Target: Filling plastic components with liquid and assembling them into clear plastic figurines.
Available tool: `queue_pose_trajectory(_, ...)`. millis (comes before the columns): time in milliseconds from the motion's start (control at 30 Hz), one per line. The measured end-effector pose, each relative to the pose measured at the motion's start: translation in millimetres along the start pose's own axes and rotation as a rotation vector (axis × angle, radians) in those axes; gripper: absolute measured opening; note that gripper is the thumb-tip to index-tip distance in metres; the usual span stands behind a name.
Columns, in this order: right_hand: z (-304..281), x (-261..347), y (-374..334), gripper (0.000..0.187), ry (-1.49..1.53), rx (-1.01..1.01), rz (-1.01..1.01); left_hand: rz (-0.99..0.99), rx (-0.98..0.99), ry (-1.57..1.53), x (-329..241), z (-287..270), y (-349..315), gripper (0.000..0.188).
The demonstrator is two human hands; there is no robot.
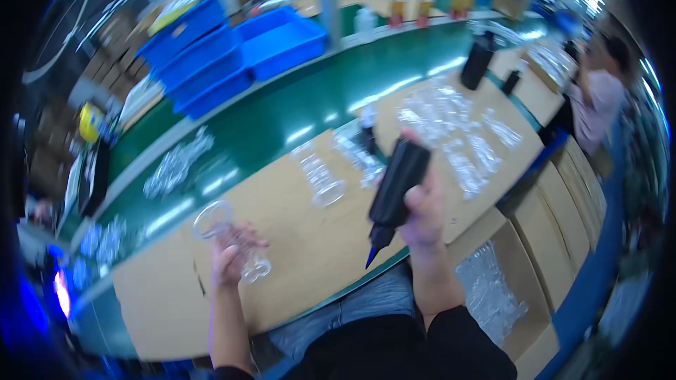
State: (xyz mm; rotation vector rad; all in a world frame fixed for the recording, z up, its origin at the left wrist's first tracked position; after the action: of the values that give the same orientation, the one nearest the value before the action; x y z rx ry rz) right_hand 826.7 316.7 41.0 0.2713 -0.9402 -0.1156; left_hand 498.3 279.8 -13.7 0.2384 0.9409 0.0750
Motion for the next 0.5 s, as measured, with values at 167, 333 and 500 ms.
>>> queue_pose_trajectory(167,59.2,-22.6,41.4,0.059,0.275,0.278,0.168,0.274,0.329,0.660,-16.0,8.4,-2.0,0.059)
queue_pose_trajectory(333,130.4,-57.1,49.7,0.051,0.188,0.301,0.193,0.431,0.364,0.800,-20.5,-4.6,-15.8,0.054)
queue_pose_trajectory(500,160.1,-74.2,49.1,0.050,0.124,0.355,0.120,0.569,0.410,0.776,-11.7,-19.6,-16.5,0.050)
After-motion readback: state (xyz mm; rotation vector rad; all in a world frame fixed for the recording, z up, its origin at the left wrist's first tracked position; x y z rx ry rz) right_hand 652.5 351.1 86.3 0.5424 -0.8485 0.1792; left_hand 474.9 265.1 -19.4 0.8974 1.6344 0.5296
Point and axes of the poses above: each hand's wrist, its own y-axis towards the middle knuckle, its own z-axis out of the palm, x = y × z, the point moved 1 cm from there along y, towards the middle knuckle, and after that the axes turned 10 degrees about z, right-handed, at the moved point
